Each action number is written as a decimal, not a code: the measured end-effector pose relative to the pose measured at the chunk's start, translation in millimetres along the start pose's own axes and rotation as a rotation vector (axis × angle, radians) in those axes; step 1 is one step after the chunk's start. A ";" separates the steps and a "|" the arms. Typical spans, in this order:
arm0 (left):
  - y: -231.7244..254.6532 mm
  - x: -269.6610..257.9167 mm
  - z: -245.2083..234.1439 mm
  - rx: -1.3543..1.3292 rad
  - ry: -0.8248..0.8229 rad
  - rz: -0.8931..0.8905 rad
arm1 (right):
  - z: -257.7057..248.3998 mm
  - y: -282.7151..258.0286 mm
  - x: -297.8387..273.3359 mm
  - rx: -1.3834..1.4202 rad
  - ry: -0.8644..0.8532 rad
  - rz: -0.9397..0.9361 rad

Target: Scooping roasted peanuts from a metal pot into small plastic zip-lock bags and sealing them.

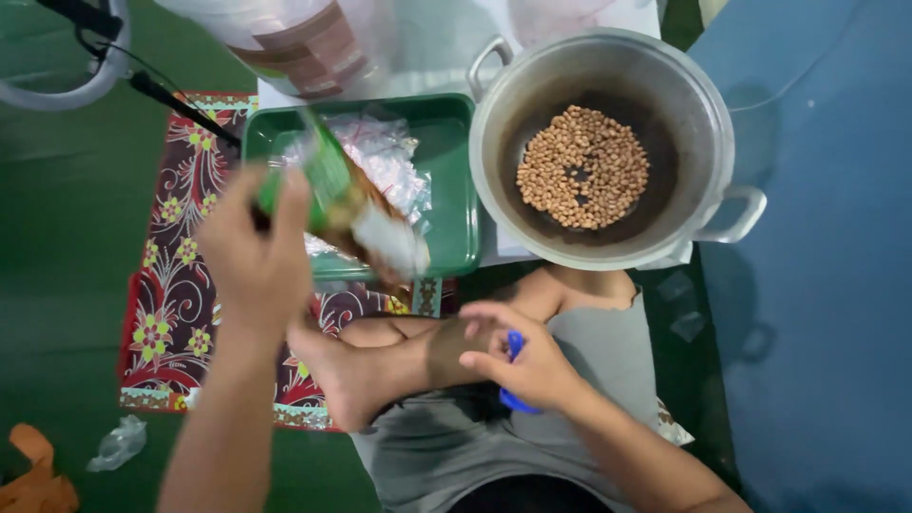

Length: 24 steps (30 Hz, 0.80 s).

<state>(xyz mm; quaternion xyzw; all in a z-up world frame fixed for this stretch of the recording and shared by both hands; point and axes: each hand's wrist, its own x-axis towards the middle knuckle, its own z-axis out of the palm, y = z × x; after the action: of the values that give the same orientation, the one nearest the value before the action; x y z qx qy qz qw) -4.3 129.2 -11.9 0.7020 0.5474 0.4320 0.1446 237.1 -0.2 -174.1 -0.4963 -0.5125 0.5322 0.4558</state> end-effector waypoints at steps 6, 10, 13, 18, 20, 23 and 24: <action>-16.1 106.0 67.2 -0.074 0.088 0.388 | -25.9 65.6 -3.4 0.725 -0.339 0.496; -79.8 150.0 142.1 -0.024 0.194 0.335 | -27.9 80.0 -3.7 0.833 -0.336 0.503; -109.4 160.3 182.9 0.065 0.194 0.165 | -26.9 73.6 1.6 0.818 -0.348 0.487; -113.9 125.2 185.4 0.005 0.136 0.011 | -28.7 78.6 0.0 0.801 -0.374 0.490; -107.9 105.7 169.6 -0.074 0.123 0.065 | -30.8 80.0 -0.9 0.761 -0.346 0.506; -101.2 68.4 151.7 -0.148 0.103 0.107 | -30.8 78.4 0.7 0.774 -0.351 0.517; -106.4 51.1 140.6 -0.142 0.098 0.098 | -30.4 81.1 0.2 0.779 -0.354 0.526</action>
<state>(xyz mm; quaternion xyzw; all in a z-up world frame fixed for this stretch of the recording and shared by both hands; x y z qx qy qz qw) 36.2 251.0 -143.2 0.6939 0.4869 0.5102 0.1456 269.3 -2.0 -254.5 -0.3037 -0.2024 0.8571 0.3637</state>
